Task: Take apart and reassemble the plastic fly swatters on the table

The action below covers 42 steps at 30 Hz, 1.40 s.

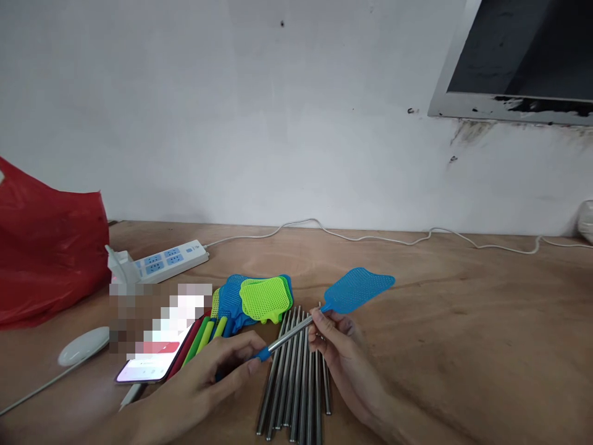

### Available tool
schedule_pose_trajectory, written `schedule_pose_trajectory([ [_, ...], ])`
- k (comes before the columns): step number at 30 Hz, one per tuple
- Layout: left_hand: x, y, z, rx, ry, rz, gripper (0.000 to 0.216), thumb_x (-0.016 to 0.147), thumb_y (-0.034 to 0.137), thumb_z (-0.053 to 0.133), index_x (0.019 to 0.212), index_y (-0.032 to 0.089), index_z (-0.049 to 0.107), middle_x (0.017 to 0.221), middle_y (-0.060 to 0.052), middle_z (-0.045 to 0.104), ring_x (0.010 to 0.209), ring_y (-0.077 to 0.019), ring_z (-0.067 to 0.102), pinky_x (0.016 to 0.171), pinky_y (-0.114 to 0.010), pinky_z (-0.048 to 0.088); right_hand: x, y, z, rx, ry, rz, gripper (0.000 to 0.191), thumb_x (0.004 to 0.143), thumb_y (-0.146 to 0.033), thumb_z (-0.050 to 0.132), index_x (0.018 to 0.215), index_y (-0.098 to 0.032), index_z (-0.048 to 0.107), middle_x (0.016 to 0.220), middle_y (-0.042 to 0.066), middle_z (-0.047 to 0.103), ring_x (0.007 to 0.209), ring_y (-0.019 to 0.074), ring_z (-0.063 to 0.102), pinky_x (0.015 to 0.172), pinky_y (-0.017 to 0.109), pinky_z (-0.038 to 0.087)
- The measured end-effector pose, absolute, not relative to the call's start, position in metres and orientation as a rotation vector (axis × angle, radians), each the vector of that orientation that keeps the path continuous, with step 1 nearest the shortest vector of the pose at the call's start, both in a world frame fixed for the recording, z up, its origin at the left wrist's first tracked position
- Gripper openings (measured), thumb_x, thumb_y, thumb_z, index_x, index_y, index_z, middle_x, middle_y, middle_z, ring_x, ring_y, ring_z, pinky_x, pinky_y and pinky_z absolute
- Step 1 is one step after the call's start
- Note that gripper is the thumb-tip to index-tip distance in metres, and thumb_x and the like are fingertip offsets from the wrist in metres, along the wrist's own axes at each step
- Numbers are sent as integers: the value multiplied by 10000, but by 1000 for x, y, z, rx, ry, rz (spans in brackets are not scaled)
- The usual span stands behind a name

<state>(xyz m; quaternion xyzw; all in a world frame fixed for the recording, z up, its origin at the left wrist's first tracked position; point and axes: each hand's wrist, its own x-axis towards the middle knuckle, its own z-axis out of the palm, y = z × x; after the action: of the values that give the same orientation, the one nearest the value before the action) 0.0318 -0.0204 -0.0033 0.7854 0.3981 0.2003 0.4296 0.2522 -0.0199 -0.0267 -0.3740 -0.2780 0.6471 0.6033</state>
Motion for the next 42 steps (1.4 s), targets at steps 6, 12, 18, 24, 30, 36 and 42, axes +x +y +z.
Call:
schedule_pose_trajectory([
  [6, 48, -15, -3, 1982, 927, 576, 348, 1012, 418, 408, 755, 205, 506, 621, 61, 400, 564, -128, 401, 544, -251, 288, 238, -23, -25, -864, -742, 1512, 325, 624, -404, 899, 653, -190, 656, 665, -17, 590, 638, 121, 513, 610, 246, 441],
  [12, 49, -12, 4, 2026, 965, 566, 371, 1002, 391, 399, 675, 216, 429, 621, 53, 379, 569, -134, 353, 537, -262, 262, 248, -9, -28, -866, -629, 1461, 323, 544, -334, 943, 630, -177, 674, 669, -26, 594, 621, 92, 467, 581, 201, 419],
  [18, 42, -11, 4, 1975, 965, 512, 386, 1008, 442, 402, 704, 212, 464, 638, 54, 366, 580, -133, 367, 527, -253, 268, 262, -2, -23, -902, -572, 1455, 303, 520, -304, 956, 621, -159, 711, 669, -17, 615, 628, 81, 478, 571, 177, 433],
  [24, 41, -12, 7, 1935, 958, 481, 377, 1003, 469, 411, 736, 208, 461, 681, 58, 354, 619, -131, 364, 579, -253, 309, 269, -7, -15, -923, -689, 1478, 322, 555, -382, 931, 689, -145, 760, 636, 6, 643, 617, 104, 534, 549, 201, 445],
  [30, 37, -11, 3, 1957, 995, 447, 383, 1009, 485, 381, 752, 210, 451, 692, 55, 356, 632, -136, 364, 584, -260, 301, 265, -8, -24, -906, -712, 1471, 291, 606, -400, 908, 688, -173, 745, 653, 8, 662, 625, 111, 555, 561, 211, 457],
  [36, 30, -11, 5, 2094, 1030, 329, 358, 1022, 442, 344, 775, 210, 461, 727, 37, 438, 666, -148, 408, 609, -276, 301, 263, -6, -33, -912, -704, 1433, 337, 549, -428, 931, 650, -183, 722, 655, -1, 637, 618, 110, 526, 570, 218, 477],
  [42, 26, -16, 13, 2124, 1086, 329, 365, 1015, 448, 348, 754, 214, 451, 711, 40, 427, 659, -147, 417, 609, -269, 319, 277, 3, -27, -864, -612, 1250, 342, 491, -346, 964, 671, -195, 716, 695, -15, 621, 624, 103, 510, 497, 181, 456],
])
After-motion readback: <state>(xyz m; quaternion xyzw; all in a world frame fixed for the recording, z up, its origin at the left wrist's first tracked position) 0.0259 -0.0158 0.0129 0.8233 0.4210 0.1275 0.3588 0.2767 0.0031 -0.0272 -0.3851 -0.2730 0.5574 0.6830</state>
